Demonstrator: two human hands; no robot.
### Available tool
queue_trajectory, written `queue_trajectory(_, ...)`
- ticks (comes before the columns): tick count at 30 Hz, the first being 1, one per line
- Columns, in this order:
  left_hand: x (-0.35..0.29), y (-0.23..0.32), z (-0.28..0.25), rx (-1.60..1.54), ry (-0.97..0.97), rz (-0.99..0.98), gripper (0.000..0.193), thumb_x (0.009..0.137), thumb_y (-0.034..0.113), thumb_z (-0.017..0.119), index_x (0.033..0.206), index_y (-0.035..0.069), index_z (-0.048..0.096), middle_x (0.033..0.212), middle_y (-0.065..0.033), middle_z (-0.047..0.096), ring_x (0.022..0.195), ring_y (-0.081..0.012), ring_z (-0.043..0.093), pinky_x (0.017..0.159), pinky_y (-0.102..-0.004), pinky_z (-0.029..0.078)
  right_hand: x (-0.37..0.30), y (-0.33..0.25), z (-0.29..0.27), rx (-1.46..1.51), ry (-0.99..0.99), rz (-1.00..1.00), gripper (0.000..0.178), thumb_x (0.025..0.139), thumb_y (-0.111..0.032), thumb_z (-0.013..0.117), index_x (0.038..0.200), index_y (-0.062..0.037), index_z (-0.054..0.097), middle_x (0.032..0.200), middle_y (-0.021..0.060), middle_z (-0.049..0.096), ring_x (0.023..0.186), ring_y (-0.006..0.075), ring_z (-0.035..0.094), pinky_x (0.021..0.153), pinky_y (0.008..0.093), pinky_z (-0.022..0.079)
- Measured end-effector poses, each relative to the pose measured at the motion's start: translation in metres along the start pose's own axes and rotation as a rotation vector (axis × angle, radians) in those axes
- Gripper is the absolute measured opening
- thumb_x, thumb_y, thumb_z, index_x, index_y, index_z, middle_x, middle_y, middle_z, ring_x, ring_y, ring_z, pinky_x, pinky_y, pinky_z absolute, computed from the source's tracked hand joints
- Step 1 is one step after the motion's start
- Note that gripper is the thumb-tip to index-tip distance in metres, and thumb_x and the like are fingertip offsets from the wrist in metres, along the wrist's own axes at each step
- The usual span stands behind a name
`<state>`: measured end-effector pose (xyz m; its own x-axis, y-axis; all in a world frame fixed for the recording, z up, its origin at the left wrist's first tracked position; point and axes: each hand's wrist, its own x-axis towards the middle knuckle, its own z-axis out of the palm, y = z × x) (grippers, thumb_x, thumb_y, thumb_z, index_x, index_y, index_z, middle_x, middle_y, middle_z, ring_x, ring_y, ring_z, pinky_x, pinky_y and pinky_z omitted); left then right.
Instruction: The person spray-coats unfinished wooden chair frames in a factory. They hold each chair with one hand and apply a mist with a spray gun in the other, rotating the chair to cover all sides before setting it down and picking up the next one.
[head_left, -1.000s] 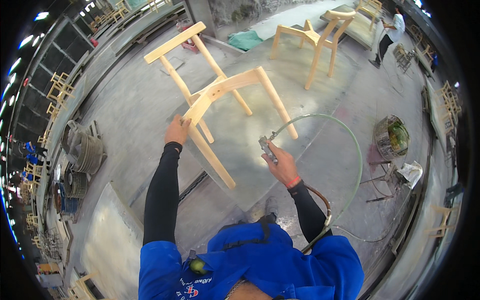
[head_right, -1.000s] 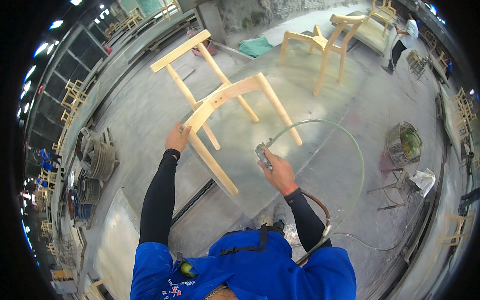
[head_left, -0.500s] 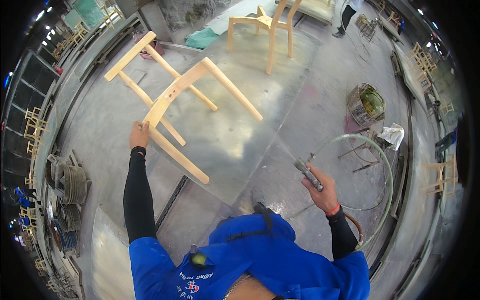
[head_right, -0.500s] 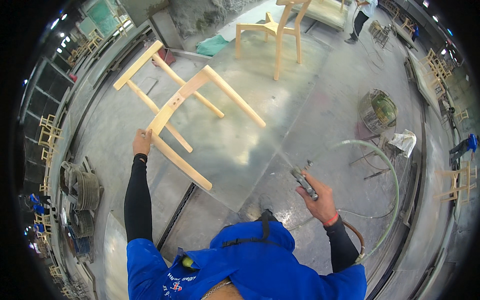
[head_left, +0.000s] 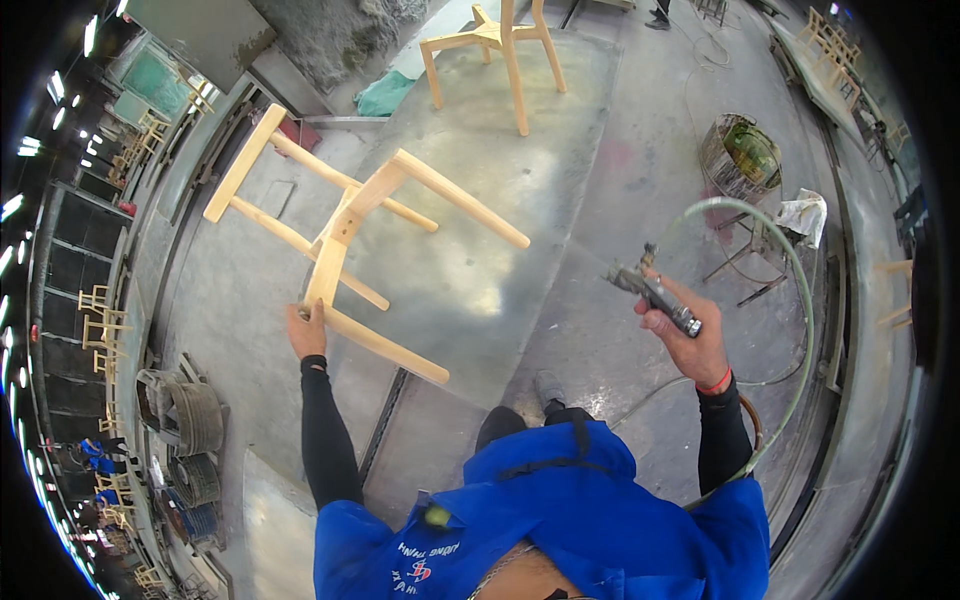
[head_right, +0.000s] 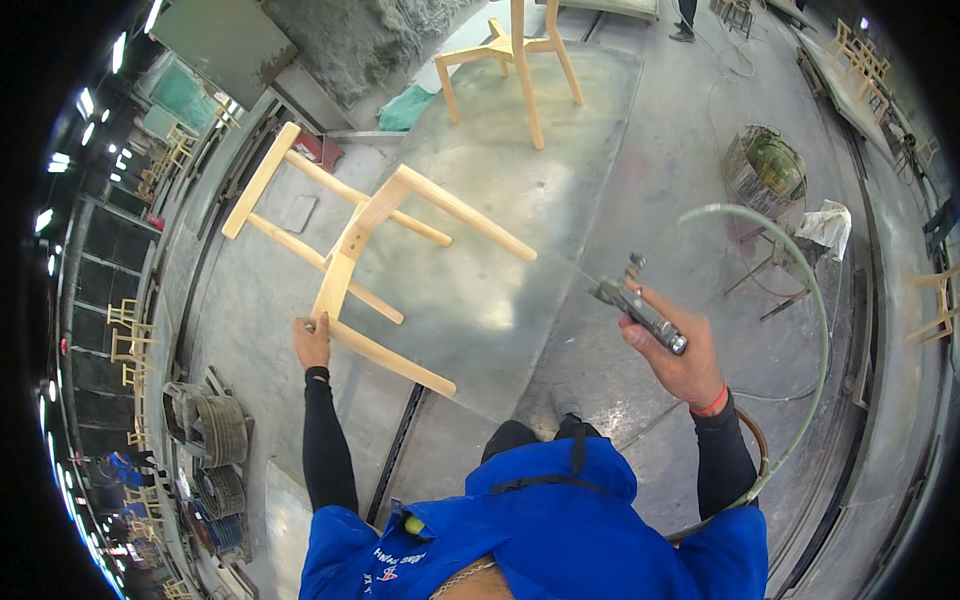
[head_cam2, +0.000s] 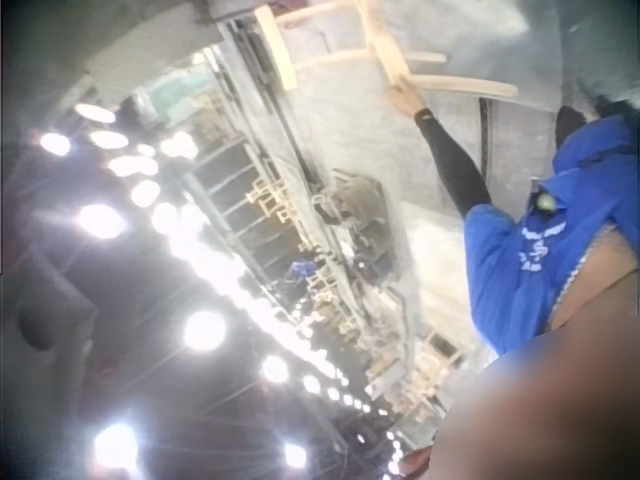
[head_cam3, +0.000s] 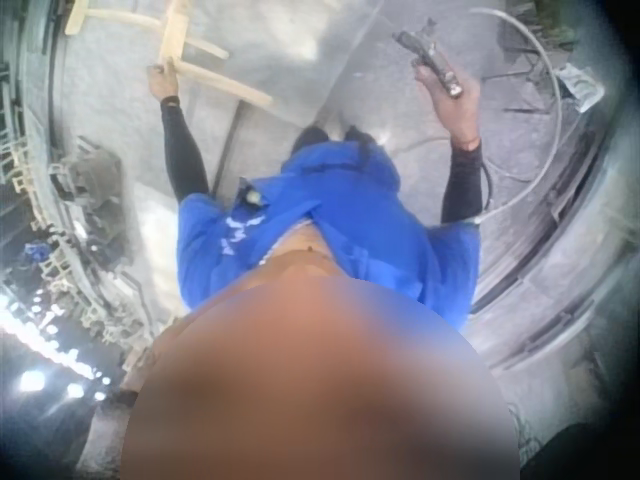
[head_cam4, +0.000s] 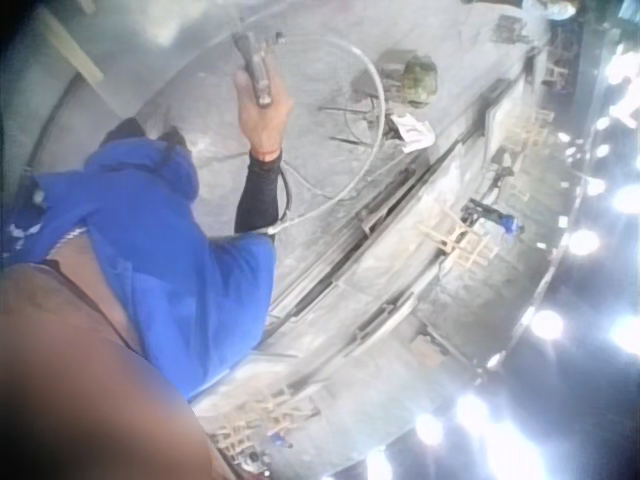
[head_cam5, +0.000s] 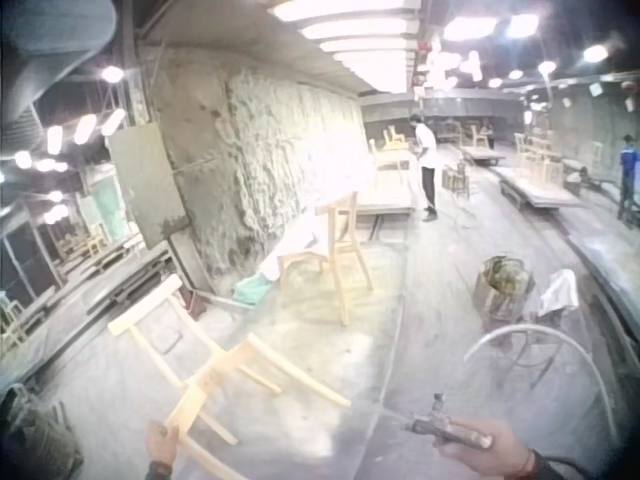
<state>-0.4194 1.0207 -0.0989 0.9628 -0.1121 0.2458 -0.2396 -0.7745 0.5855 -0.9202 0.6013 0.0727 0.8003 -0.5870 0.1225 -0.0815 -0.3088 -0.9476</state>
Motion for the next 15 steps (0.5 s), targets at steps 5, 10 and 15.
queue_trajectory(5, -0.051, 0.025, 0.02, -0.04, 0.061, -0.026, 0.04, 0.091, 0.029, 0.079, 0.107, -0.002, 0.059, 0.093, -0.0164, 0.066, 0.083, -0.0304, 0.064, 0.078, -0.043, 0.052, 0.023, -0.027, 0.009, 0.127, 0.038, -0.166, 0.052, 0.099, -0.019, 0.076, 0.144, 0.0006, 0.061, 0.102, 0.0099, 0.077, 0.095, 0.0125, 0.07, 0.083, 0.0277, 0.056)
queue_trajectory(10, -0.12, 0.021, 0.081, -0.327, 0.061, -0.13, 0.046, 0.084, 0.023, 0.082, 0.115, -0.003, 0.059, 0.1, -0.0157, 0.064, 0.088, -0.0274, 0.064, 0.083, -0.0416, 0.053, 0.018, -0.005, 0.018, 0.048, 0.085, 0.013, 0.05, 0.099, -0.021, 0.076, 0.142, 0.0011, 0.062, 0.101, 0.0088, 0.077, 0.094, 0.0114, 0.069, 0.082, 0.0283, 0.056)
queue_trajectory(15, -0.226, 0.019, 0.166, -0.447, -0.115, -0.227, 0.04, 0.079, 0.012, 0.086, 0.108, -0.003, 0.062, 0.097, -0.01, 0.067, 0.082, -0.024, 0.066, 0.076, -0.0373, 0.055, -0.004, 0.046, 0.022, -0.09, 0.147, 0.319, 0.049, 0.1, -0.025, 0.075, 0.138, 0.0029, 0.064, 0.096, 0.0076, 0.073, 0.081, 0.0135, 0.067, 0.076, 0.0302, 0.056)
